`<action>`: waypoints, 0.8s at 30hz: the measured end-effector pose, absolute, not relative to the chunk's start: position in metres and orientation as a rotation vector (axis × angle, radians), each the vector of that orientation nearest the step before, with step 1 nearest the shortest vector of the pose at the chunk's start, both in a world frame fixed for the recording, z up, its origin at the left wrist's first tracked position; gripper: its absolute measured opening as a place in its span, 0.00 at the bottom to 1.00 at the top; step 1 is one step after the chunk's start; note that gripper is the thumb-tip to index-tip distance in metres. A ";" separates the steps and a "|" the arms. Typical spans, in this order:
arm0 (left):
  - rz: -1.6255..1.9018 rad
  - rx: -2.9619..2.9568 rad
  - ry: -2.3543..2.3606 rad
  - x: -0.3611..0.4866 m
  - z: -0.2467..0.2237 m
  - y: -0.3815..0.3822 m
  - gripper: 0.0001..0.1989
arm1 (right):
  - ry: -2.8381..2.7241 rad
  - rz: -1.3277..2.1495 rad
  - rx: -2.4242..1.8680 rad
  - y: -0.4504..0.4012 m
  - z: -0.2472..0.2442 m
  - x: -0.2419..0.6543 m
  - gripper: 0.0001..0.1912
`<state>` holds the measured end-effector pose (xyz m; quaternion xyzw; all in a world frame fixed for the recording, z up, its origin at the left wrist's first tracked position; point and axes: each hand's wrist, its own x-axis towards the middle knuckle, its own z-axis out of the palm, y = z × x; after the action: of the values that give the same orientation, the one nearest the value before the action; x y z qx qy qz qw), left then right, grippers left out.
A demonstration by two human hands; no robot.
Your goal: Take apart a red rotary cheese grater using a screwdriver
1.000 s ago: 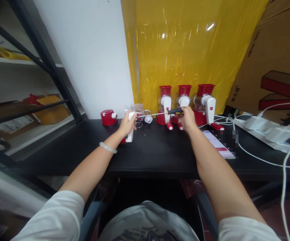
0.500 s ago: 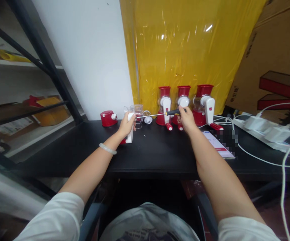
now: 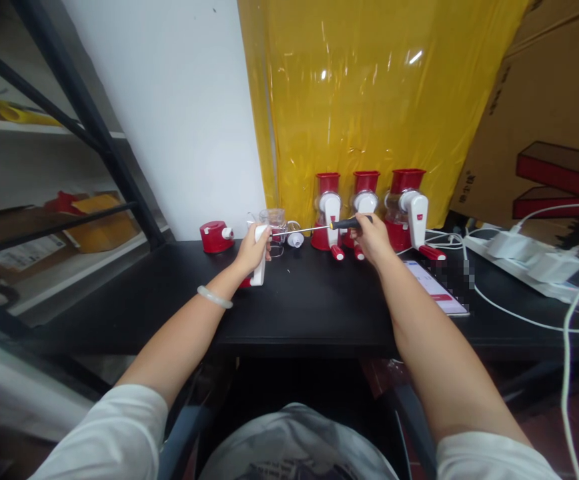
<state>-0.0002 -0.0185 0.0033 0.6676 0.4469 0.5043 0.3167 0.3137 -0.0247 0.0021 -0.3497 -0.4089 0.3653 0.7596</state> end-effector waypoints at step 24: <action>1.335 1.788 1.149 -0.002 -0.001 -0.014 0.16 | -0.881 0.807 -0.730 -0.029 0.004 0.312 0.18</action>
<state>-0.0021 -0.0140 -0.0011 0.6772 0.4351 0.5056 0.3104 0.3125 -0.0290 0.0036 -0.3359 -0.4054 0.3712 0.7649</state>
